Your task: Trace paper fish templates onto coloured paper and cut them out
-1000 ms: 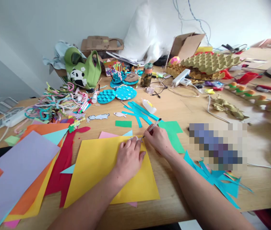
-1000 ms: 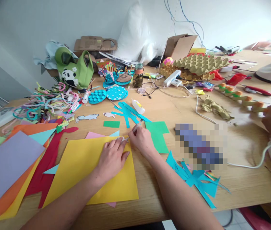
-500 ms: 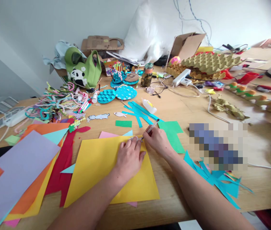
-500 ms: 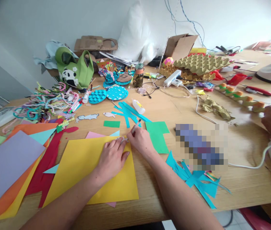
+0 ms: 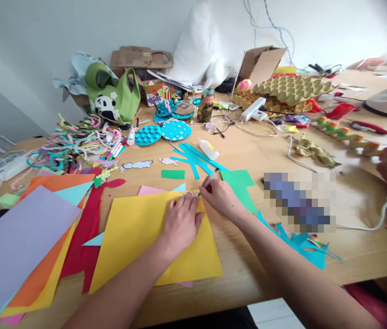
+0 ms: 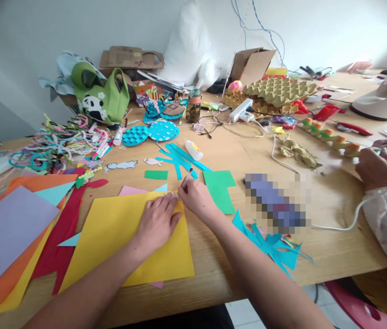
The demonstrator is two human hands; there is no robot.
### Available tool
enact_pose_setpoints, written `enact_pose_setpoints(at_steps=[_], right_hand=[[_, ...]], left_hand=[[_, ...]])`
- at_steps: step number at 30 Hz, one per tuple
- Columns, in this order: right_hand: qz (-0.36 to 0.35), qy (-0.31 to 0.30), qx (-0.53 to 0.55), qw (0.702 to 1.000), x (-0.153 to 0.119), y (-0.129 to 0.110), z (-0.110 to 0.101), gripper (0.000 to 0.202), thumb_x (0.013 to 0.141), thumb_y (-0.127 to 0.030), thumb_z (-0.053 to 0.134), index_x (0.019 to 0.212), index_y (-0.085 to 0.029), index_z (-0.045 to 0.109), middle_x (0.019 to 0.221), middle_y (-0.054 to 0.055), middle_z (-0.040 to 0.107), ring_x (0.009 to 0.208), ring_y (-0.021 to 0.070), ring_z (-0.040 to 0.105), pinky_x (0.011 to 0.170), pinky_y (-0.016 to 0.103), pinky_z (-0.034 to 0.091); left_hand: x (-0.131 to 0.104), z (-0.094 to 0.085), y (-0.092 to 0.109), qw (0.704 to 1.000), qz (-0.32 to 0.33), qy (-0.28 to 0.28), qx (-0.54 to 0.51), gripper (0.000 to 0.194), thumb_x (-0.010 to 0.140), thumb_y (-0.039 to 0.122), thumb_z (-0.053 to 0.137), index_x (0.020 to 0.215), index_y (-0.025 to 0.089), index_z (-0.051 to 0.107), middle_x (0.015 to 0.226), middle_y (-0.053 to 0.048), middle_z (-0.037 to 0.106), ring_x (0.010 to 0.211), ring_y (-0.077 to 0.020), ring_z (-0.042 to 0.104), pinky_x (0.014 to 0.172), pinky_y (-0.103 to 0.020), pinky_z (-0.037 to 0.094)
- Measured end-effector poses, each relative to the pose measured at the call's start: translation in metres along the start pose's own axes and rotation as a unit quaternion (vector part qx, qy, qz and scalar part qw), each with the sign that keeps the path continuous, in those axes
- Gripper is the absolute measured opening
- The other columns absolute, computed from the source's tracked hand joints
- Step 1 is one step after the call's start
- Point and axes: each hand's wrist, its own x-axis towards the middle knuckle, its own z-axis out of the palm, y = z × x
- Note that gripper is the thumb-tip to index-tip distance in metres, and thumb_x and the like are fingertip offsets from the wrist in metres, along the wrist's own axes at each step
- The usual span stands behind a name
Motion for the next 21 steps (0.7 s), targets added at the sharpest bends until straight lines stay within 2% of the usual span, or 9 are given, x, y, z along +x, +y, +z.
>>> enact_pose_setpoints(at_steps=[8,21], right_hand=[[0.030,0.051,0.079,0.995,-0.013,0.004,0.008,0.016,0.081,-0.027,0.047,0.066,-0.021,0.050,0.061,0.003,0.063,0.055,0.0159,0.059,0.057,0.024,0.039],[0.030,0.064,0.101,0.992,-0.017,0.006,0.008,0.013,0.079,-0.028,0.047,0.068,-0.021,0.050,0.058,0.002,0.061,0.053,0.0155,0.057,0.053,0.024,0.037]], left_hand=[[0.000,-0.001,0.000,1.000,-0.005,-0.006,0.007,0.038,0.095,0.034,0.043,0.128,0.016,0.049,0.131,-0.011,0.054,0.114,-0.0261,0.049,0.090,-0.041,0.041],[0.001,0.000,0.000,1.000,-0.005,-0.004,0.014,0.037,0.094,0.034,0.044,0.127,0.018,0.050,0.130,-0.010,0.053,0.113,-0.0258,0.049,0.088,-0.042,0.042]])
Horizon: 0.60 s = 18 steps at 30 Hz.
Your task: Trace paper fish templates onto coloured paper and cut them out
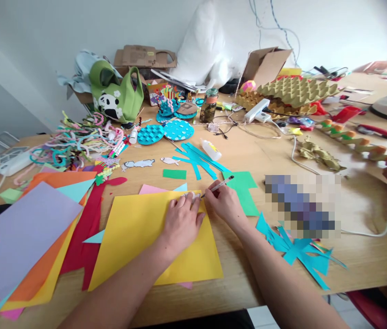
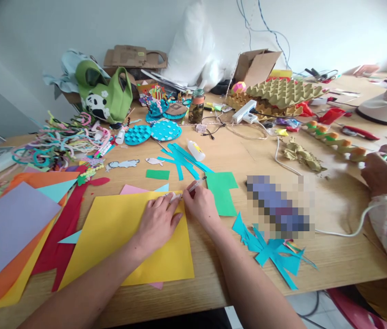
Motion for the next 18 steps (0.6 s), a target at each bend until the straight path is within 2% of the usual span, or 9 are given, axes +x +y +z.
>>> enact_pose_setpoints(at_steps=[18], right_hand=[[0.001,-0.005,-0.033,0.999,-0.0032,-0.0034,-0.0030,0.014,0.077,-0.027,0.047,0.064,-0.022,0.046,0.055,0.002,0.060,0.050,0.0157,0.056,0.052,0.024,0.035]], left_hand=[[0.0001,-0.0005,0.0008,1.000,-0.002,-0.002,0.002,0.037,0.094,0.033,0.044,0.127,0.018,0.051,0.131,-0.011,0.053,0.113,-0.0263,0.049,0.087,-0.043,0.042]])
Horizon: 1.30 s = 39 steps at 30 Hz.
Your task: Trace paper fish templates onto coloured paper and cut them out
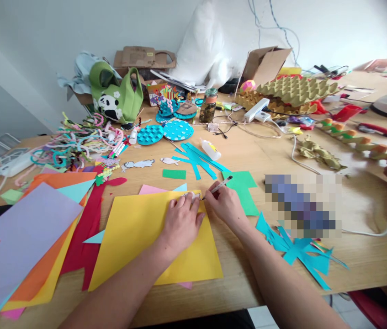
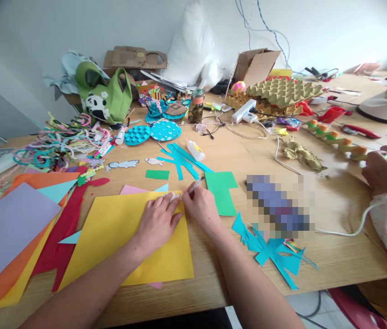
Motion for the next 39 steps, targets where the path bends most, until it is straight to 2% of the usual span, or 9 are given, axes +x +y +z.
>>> enact_pose_setpoints(at_steps=[7,13,18,22,27,31,34,39], right_hand=[[-0.002,0.022,0.016,1.000,0.000,0.003,-0.001,0.013,0.076,-0.027,0.047,0.065,-0.022,0.047,0.056,0.001,0.061,0.051,0.0157,0.057,0.053,0.025,0.036],[-0.012,0.065,0.101,0.993,0.000,0.005,0.000,0.015,0.080,-0.032,0.052,0.071,-0.020,0.054,0.055,-0.001,0.059,0.050,0.0138,0.055,0.054,0.024,0.039],[-0.020,0.051,0.189,0.980,0.002,0.007,0.005,0.014,0.078,-0.033,0.057,0.077,-0.019,0.057,0.062,-0.001,0.060,0.054,0.0138,0.055,0.055,0.025,0.042],[-0.014,0.015,0.203,0.979,0.005,0.009,0.005,0.017,0.078,-0.035,0.059,0.075,-0.019,0.058,0.062,0.000,0.060,0.055,0.0143,0.055,0.053,0.026,0.041],[-0.011,-0.027,0.221,0.975,0.012,-0.004,0.000,0.019,0.080,-0.038,0.056,0.077,-0.019,0.058,0.065,0.002,0.063,0.061,0.0170,0.060,0.054,0.026,0.043],[-0.038,-0.043,0.188,0.980,0.023,-0.026,0.002,0.017,0.080,-0.034,0.053,0.074,-0.019,0.056,0.062,0.002,0.063,0.057,0.0159,0.059,0.053,0.025,0.042],[-0.070,-0.052,0.121,0.989,0.031,-0.039,0.009,0.014,0.080,-0.029,0.051,0.070,-0.020,0.054,0.059,0.001,0.062,0.052,0.0139,0.055,0.051,0.024,0.038],[-0.108,-0.050,0.036,0.992,0.035,-0.041,0.024,0.014,0.080,-0.026,0.047,0.068,-0.020,0.052,0.060,0.000,0.060,0.052,0.0132,0.053,0.052,0.024,0.035]], left_hand=[[0.000,0.000,0.000,1.000,-0.002,-0.001,-0.002,0.038,0.095,0.034,0.043,0.128,0.018,0.050,0.132,-0.010,0.053,0.114,-0.0262,0.048,0.088,-0.043,0.041],[0.000,0.001,0.002,1.000,-0.002,0.003,-0.001,0.039,0.094,0.034,0.044,0.128,0.016,0.050,0.131,-0.012,0.053,0.114,-0.0271,0.049,0.088,-0.042,0.042],[-0.001,0.003,0.002,1.000,-0.015,0.012,-0.017,0.039,0.093,0.035,0.047,0.127,0.016,0.051,0.132,-0.013,0.051,0.114,-0.0279,0.049,0.090,-0.042,0.043],[-0.002,0.004,0.002,0.999,-0.023,0.023,-0.018,0.039,0.092,0.035,0.048,0.126,0.016,0.052,0.126,-0.015,0.053,0.108,-0.0280,0.052,0.088,-0.041,0.044],[-0.001,0.002,0.005,1.000,-0.012,0.027,-0.009,0.048,0.092,0.036,0.047,0.130,0.007,0.046,0.114,-0.018,0.058,0.108,-0.0295,0.053,0.091,-0.043,0.043],[-0.001,0.003,0.008,0.999,-0.016,0.030,0.003,0.043,0.093,0.038,0.045,0.115,0.002,0.056,0.113,-0.022,0.060,0.110,-0.0315,0.055,0.094,-0.043,0.041],[-0.003,0.006,0.009,0.999,-0.017,0.036,0.014,0.044,0.093,0.038,0.045,0.113,0.001,0.057,0.117,-0.025,0.060,0.113,-0.0334,0.054,0.096,-0.044,0.040],[-0.005,0.008,0.010,0.999,-0.020,0.033,0.004,0.041,0.092,0.037,0.047,0.112,0.002,0.057,0.114,-0.025,0.061,0.116,-0.0345,0.052,0.094,-0.046,0.041]])
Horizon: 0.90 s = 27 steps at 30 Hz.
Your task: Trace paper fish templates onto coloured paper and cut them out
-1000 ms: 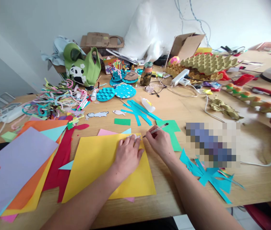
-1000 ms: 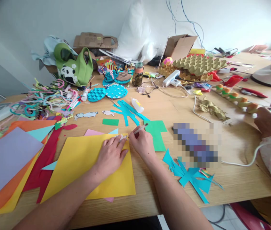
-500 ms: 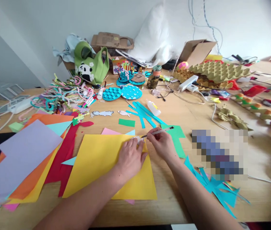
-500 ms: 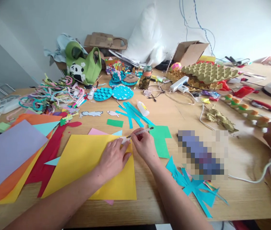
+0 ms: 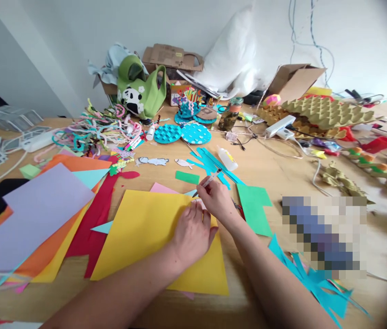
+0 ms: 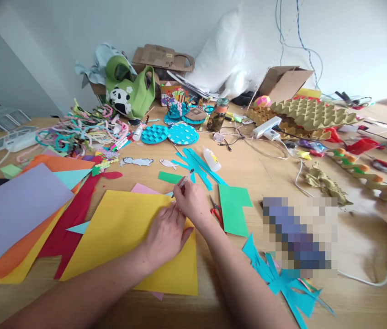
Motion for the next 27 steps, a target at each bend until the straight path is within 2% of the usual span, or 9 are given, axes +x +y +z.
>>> enact_pose_setpoints(at_steps=[4,7,14,27], right_hand=[[-0.001,-0.014,-0.001,1.000,-0.0028,0.0058,0.0058,0.015,0.081,-0.028,0.045,0.068,-0.020,0.050,0.057,0.000,0.058,0.050,0.0129,0.052,0.051,0.024,0.033],[0.013,-0.018,-0.009,1.000,-0.0037,0.0070,0.0069,0.017,0.081,-0.029,0.045,0.067,-0.020,0.048,0.053,-0.001,0.056,0.046,0.0123,0.049,0.048,0.024,0.031],[0.018,-0.015,-0.021,0.999,-0.0036,0.0050,0.0080,0.020,0.082,-0.032,0.045,0.066,-0.020,0.048,0.051,0.000,0.055,0.045,0.0130,0.051,0.048,0.024,0.031],[-0.007,-0.028,-0.031,0.999,-0.0044,0.0060,0.0109,0.014,0.081,-0.028,0.045,0.073,-0.019,0.053,0.052,-0.001,0.055,0.045,0.0138,0.052,0.048,0.024,0.033]], left_hand=[[0.0002,-0.0008,0.0009,1.000,-0.007,0.003,-0.004,0.041,0.090,0.036,0.050,0.116,0.003,0.056,0.118,-0.026,0.058,0.114,-0.0341,0.054,0.089,-0.044,0.044],[0.0002,-0.0002,0.0014,1.000,-0.003,0.006,0.007,0.046,0.090,0.038,0.052,0.116,0.000,0.055,0.118,-0.028,0.058,0.116,-0.0348,0.053,0.092,-0.044,0.043],[0.0001,-0.0008,0.0017,1.000,-0.003,0.010,0.016,0.048,0.089,0.042,0.052,0.114,0.001,0.057,0.114,-0.025,0.063,0.116,-0.0336,0.055,0.095,-0.042,0.040],[0.0008,-0.0047,0.0017,0.999,-0.011,-0.030,-0.003,0.048,0.091,0.042,0.050,0.112,0.000,0.058,0.115,-0.027,0.062,0.120,-0.0345,0.051,0.097,-0.044,0.038]])
